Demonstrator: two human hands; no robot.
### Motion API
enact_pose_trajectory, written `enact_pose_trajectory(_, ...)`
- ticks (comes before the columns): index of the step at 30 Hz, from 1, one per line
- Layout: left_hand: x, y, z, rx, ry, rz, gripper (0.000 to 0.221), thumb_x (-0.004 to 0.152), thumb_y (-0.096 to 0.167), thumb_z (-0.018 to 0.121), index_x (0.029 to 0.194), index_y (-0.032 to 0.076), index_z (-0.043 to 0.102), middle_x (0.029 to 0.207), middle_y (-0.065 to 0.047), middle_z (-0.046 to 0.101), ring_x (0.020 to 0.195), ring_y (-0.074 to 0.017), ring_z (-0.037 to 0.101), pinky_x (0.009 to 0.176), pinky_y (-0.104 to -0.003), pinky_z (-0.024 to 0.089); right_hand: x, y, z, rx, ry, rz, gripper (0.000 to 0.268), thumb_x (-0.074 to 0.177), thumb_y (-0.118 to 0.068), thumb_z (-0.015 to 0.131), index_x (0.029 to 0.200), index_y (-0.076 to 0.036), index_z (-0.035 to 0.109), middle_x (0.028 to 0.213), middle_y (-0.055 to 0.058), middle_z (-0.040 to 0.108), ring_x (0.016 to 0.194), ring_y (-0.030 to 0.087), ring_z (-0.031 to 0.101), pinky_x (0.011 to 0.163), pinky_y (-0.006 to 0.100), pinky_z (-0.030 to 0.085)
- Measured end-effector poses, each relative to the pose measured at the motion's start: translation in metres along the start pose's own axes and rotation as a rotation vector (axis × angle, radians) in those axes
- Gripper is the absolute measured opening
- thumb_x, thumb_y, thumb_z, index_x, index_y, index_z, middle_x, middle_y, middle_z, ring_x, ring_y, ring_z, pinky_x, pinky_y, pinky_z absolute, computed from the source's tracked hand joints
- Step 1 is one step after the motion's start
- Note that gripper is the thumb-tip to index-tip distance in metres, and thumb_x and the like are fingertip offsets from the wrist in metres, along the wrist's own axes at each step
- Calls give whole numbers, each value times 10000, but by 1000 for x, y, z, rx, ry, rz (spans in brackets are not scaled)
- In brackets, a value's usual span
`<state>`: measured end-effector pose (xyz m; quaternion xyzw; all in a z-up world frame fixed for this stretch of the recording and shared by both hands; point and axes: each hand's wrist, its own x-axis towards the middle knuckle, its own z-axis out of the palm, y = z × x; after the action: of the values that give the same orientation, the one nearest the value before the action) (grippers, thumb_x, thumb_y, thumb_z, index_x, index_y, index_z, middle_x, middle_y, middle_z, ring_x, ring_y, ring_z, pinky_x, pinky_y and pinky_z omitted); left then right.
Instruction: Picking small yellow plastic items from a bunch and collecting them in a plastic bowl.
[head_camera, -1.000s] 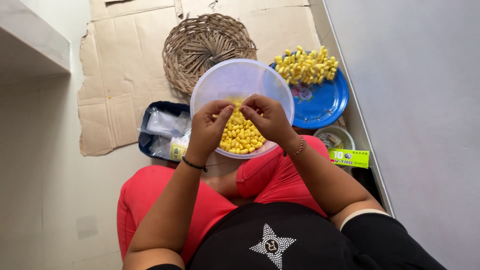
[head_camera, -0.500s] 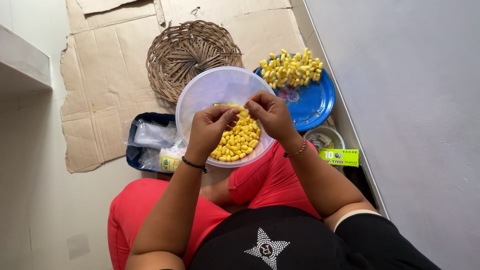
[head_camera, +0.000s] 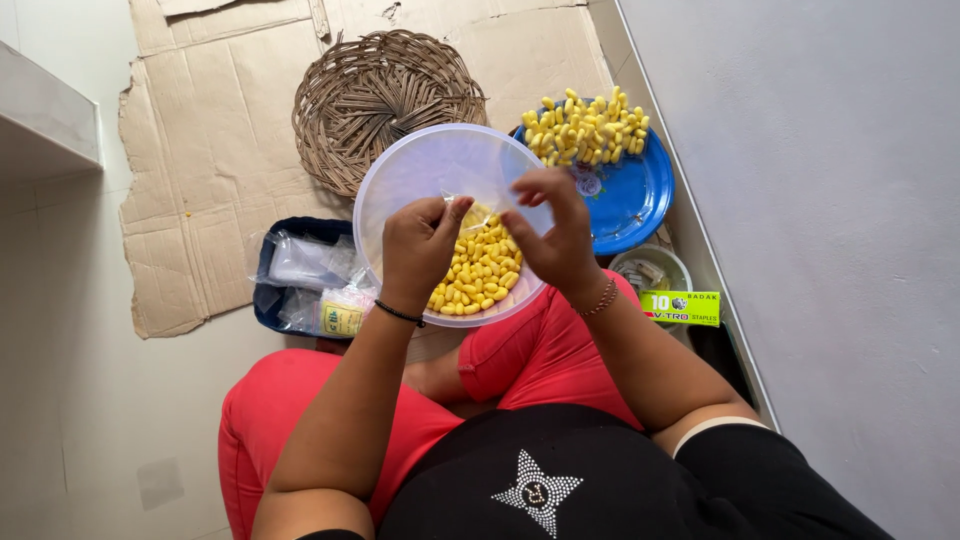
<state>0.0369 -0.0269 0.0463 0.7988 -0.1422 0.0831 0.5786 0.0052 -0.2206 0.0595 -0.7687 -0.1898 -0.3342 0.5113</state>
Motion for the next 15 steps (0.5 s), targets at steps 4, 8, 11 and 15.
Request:
enact_pose_trajectory(4,-10,4,5,163,14,14,571,1026,409,693,581,98,517,489,-105,431,489,-312,507,515,-377,401,-2,-23,12,3,-177,60,203,874,-101,813,1053,-60,726,933,96,719,808,262,715,751,362,586)
enact_pose_trajectory(8,-26,-8,10,109,-3,-137,544,1008,386,688,605,58,528,513,-181,453,554,-371,548,564,-420,437,-10,-18,15,139,-363,457,194,856,-80,816,1010,-40,706,920,160,727,881,327,754,774,426,614)
enact_pose_trajectory(11,-37,-21,14,104,-9,-228,548,1004,417,681,597,77,542,499,-151,469,544,-316,538,572,-391,446,-19,-18,21,169,-396,565,202,835,-90,830,983,-43,701,900,138,748,897,290,767,777,407,616)
enact_pose_trajectory(15,-41,-30,17,79,-3,-277,541,1017,399,673,587,83,581,477,-113,498,520,-222,516,555,-356,434,-22,-22,26,239,-392,698,188,833,-88,810,972,-58,687,870,90,764,874,176,754,776,340,614)
